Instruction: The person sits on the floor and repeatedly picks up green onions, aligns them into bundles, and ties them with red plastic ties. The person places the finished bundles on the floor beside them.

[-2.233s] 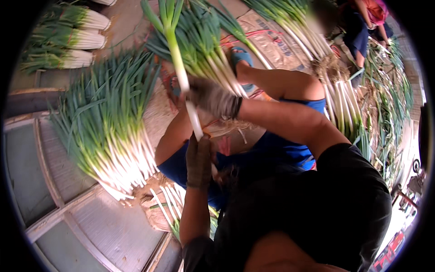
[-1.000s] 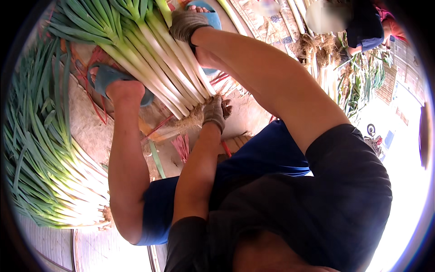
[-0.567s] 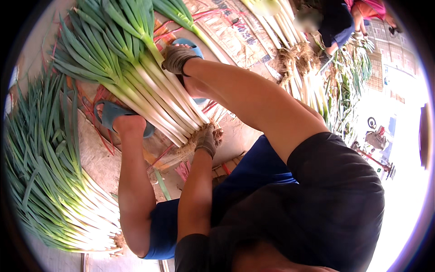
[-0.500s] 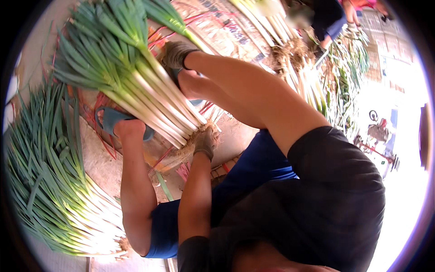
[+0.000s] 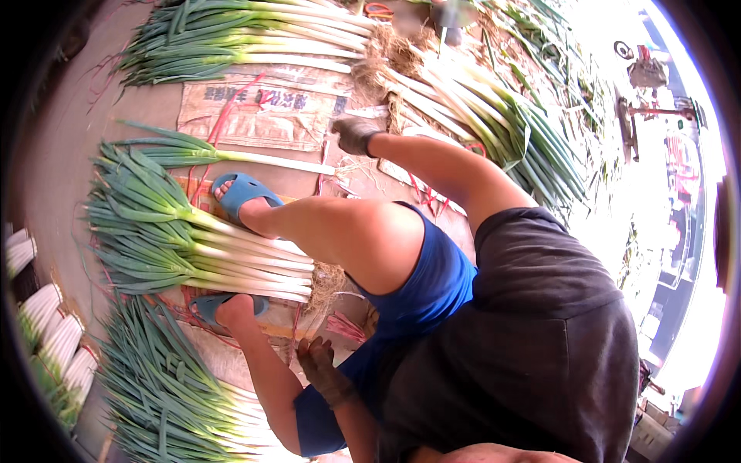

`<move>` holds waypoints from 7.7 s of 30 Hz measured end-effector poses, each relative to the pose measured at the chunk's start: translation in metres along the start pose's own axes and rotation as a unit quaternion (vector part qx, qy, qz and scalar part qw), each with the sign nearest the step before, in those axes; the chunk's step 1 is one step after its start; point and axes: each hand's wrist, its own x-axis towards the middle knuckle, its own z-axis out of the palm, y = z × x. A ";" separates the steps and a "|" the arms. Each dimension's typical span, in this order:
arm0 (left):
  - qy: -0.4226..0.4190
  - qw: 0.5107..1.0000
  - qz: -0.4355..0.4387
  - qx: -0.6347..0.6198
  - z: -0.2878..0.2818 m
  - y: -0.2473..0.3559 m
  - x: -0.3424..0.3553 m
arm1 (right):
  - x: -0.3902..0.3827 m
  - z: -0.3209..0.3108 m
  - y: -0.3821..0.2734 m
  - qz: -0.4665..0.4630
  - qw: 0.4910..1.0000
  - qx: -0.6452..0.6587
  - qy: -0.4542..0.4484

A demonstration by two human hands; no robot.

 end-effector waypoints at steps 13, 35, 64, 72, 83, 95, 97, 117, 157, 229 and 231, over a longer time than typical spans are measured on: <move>-0.028 0.998 0.028 0.047 0.023 0.030 0.015 | -0.049 0.064 0.037 0.049 0.991 0.111 -0.051; -0.138 0.964 0.229 0.004 0.094 0.133 0.008 | -0.070 -0.136 -0.029 -0.077 0.924 0.301 -0.223; -0.283 0.951 0.092 -0.086 0.000 0.133 -0.117 | -0.236 -0.094 -0.290 -0.117 0.799 0.563 -0.178; 0.104 0.941 0.295 0.130 -0.020 -0.002 0.005 | -0.160 -0.099 -0.394 -0.411 0.874 0.257 -0.040; 0.096 0.952 -0.068 -0.281 0.096 -0.078 0.153 | -0.028 0.136 -0.388 -0.438 0.898 0.028 0.020; 0.058 0.868 -0.284 -0.404 0.114 -0.147 0.189 | 0.000 0.247 -0.352 -0.326 0.930 -0.149 -0.081; 0.078 0.840 -0.305 -0.443 0.113 -0.145 0.185 | -0.007 0.247 -0.358 -0.329 0.928 -0.139 -0.109; 0.121 0.977 -0.169 0.052 0.061 -0.031 0.108 | -0.015 0.140 -0.317 -0.406 0.892 -0.088 -0.180; 0.072 0.971 -0.041 -0.226 -0.327 -0.050 -0.140 | -0.232 0.025 -0.317 -0.412 0.830 0.051 -0.373; 0.008 0.754 -0.326 -0.571 0.114 -0.155 0.195 | -0.019 0.249 -0.341 -0.313 0.929 -0.176 -0.096; 0.007 0.752 -0.332 -0.570 0.115 -0.159 0.198 | -0.020 0.249 -0.338 -0.325 0.928 -0.164 -0.084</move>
